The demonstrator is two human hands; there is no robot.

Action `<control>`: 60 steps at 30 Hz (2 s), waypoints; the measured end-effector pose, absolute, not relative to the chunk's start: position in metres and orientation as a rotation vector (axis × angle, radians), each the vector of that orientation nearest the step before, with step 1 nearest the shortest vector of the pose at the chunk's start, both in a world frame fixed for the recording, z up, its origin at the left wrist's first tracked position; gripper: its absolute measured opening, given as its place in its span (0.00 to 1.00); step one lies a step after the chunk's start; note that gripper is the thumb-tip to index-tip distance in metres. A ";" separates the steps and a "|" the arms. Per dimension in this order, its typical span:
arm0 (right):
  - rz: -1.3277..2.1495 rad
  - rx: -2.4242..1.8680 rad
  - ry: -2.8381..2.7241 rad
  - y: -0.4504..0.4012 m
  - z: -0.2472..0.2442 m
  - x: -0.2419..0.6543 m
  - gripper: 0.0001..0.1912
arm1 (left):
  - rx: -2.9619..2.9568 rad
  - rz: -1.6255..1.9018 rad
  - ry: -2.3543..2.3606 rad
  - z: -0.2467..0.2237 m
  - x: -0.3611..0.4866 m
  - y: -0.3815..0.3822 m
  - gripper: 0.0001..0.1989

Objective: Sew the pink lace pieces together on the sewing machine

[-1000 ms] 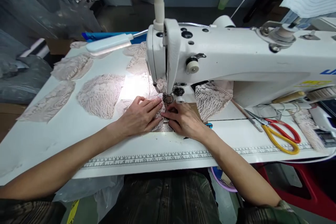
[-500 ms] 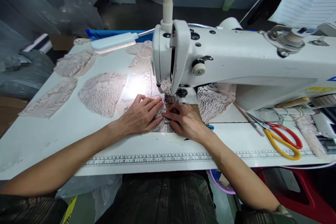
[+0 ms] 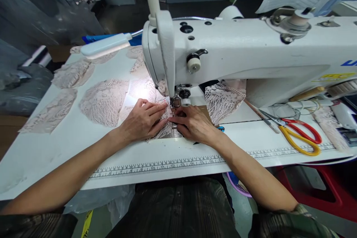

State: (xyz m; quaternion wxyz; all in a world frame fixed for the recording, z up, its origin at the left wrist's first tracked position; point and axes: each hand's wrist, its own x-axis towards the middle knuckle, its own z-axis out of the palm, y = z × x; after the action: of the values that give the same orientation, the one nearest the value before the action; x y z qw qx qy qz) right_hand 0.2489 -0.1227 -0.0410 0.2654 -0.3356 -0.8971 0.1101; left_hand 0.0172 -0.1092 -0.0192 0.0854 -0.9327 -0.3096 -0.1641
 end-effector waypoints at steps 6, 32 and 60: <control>0.343 -0.929 -2.423 -0.123 -0.041 0.249 0.17 | -2.810 -0.472 -0.910 -0.015 0.016 -0.106 0.17; 0.429 -0.954 -2.399 -0.125 -0.039 0.249 0.17 | -2.767 -0.478 -0.986 -0.016 0.016 -0.114 0.15; 0.415 -0.958 -2.410 -0.125 -0.040 0.248 0.17 | -2.951 -0.441 -0.931 -0.021 0.012 -0.099 0.21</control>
State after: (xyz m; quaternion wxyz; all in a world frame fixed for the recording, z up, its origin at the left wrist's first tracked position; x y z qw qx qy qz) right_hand 0.2480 -0.1252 -0.0397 0.2545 -0.3528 -0.8874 0.1528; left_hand 0.0117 -0.0993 -0.0208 0.0080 -0.9441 -0.2977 -0.1411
